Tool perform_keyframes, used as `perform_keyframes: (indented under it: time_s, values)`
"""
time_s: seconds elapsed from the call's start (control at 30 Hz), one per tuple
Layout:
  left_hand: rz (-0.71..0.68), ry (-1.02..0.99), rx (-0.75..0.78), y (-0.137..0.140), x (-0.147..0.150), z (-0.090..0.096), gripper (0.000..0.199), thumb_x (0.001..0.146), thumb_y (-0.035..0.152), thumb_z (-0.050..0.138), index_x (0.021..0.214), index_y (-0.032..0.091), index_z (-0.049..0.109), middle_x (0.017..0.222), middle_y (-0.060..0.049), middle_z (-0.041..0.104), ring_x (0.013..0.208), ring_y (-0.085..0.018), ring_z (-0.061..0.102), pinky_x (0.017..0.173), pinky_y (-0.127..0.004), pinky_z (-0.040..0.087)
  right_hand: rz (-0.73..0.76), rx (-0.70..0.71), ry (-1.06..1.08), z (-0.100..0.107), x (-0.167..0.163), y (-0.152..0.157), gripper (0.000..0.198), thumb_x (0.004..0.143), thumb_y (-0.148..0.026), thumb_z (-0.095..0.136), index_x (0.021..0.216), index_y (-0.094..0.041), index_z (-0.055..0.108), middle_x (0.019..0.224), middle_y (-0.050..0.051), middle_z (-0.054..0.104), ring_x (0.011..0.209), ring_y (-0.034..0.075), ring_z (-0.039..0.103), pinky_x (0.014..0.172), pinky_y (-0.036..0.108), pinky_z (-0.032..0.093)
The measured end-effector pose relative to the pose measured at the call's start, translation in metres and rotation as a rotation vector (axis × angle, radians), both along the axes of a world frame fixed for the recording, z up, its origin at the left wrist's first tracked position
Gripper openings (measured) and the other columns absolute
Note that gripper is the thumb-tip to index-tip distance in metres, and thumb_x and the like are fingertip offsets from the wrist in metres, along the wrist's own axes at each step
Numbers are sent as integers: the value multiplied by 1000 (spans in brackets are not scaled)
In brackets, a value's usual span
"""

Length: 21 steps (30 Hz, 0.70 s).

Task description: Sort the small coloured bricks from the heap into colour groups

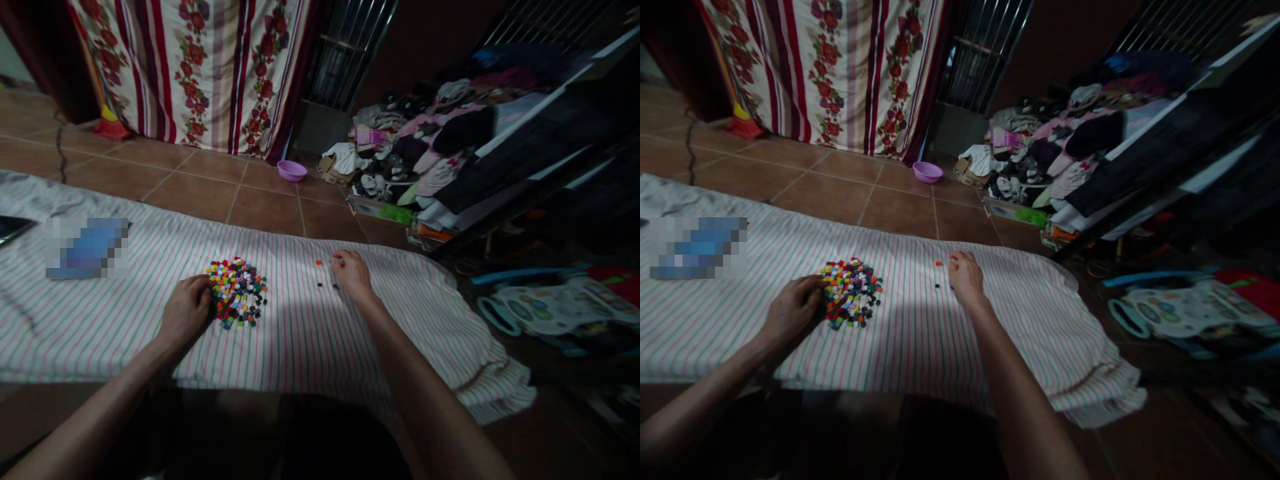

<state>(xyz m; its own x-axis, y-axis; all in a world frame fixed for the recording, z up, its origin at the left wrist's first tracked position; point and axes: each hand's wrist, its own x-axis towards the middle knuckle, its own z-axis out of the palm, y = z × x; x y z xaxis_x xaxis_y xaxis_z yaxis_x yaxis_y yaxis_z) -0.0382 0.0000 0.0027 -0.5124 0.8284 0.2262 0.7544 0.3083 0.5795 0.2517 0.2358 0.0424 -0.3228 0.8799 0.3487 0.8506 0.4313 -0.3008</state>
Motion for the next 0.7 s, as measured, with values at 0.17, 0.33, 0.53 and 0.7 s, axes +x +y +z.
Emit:
perform_keyframes:
  time_s: [0.17, 0.33, 0.53, 0.7]
  values:
    - [3, -45, 24, -1, -3, -2, 33, 83, 26, 39, 96, 19, 69, 122, -8, 67, 113, -23, 61, 103, -43, 48, 330, -185, 250, 5, -43, -63, 14, 81, -16, 56, 89, -20, 67, 84, 2, 66, 72, 14, 61, 71, 27, 47]
    - [-25, -90, 14, -8, -6, -1, 35, 83, 23, 38, 100, 18, 69, 132, -10, 62, 120, -23, 59, 109, -43, 45, 583, -316, 261, -11, -74, -136, 12, 79, -10, 56, 81, -20, 63, 80, 0, 61, 72, 13, 58, 68, 24, 44]
    - [-67, -76, -21, -21, -8, 7, 37, 84, 28, 38, 104, 17, 68, 134, -11, 60, 124, -25, 56, 111, -44, 42, 548, -398, 158, -31, -76, -172, 10, 81, -10, 59, 81, -19, 60, 80, -1, 58, 72, 13, 54, 66, 24, 39]
    - [-66, -40, -3, -33, -9, 1, 38, 86, 34, 38, 107, 17, 66, 133, -11, 60, 126, -24, 54, 112, -43, 41, 484, -335, 110, -38, -79, -174, 6, 84, -18, 59, 79, -20, 58, 79, -1, 59, 73, 14, 54, 66, 24, 36]
